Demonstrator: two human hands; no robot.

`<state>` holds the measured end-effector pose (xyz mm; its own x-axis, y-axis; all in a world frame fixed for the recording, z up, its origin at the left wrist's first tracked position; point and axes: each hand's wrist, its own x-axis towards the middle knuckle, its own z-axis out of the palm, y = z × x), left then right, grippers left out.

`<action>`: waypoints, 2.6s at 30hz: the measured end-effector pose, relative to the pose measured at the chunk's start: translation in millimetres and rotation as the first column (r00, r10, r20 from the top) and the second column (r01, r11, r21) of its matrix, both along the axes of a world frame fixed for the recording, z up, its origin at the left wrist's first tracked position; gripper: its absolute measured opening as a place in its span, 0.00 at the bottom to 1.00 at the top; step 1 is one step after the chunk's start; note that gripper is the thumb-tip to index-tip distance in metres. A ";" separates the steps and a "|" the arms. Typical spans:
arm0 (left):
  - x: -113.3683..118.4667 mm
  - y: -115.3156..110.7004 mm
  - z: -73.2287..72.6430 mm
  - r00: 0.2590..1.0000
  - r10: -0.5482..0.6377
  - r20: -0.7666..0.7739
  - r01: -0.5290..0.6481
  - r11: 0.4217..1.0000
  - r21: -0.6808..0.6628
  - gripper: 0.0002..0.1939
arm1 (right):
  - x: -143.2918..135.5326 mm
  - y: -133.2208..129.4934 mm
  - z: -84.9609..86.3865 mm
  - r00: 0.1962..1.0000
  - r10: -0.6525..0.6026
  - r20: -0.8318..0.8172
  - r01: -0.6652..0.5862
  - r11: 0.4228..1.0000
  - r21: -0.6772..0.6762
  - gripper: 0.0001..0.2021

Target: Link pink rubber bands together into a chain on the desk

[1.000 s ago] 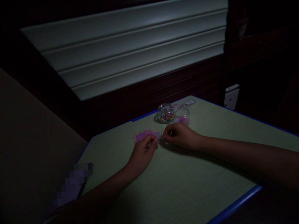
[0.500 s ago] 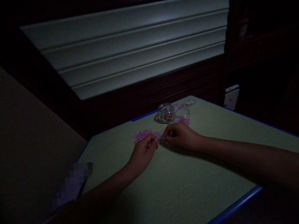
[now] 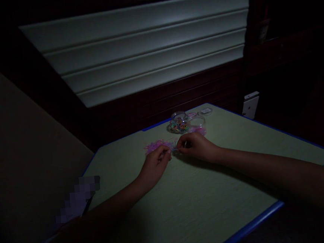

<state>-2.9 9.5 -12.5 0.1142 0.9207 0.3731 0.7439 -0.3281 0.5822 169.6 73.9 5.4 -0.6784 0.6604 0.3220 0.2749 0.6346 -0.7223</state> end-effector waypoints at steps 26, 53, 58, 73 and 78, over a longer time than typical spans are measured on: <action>-1.3 1.1 -1.8 1.000 -0.005 0.007 0.004 1.000 0.008 0.10 | 0.0 1.0 3.1 0.998 0.031 -0.050 -0.035 0.996 -0.081 0.09; 2.4 -3.8 6.0 0.992 -0.016 -0.124 0.020 0.999 0.029 0.10 | 12.9 -3.2 23.5 0.964 -0.154 0.218 0.003 0.824 0.567 0.09; 2.6 -4.3 6.9 0.992 -0.023 -0.123 0.026 1.000 0.017 0.10 | 26.6 4.9 42.7 0.922 -0.361 0.140 0.176 0.712 0.680 0.11; 2.4 -5.9 7.3 0.990 -0.028 -0.140 0.031 0.999 0.023 0.10 | 42.5 29.3 42.0 0.708 -0.670 0.225 0.319 0.587 0.744 0.15; 3.0 -5.7 7.3 0.990 -0.023 -0.140 0.026 1.000 0.016 0.10 | 42.9 27.9 42.6 0.680 -0.680 0.276 0.302 0.602 0.739 0.15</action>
<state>0.1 3.8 -5.2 0.1886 0.9105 0.3681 0.8093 -0.3564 0.4670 212.5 101.8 48.0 -0.4769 0.7238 0.4988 0.8613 0.4979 0.1011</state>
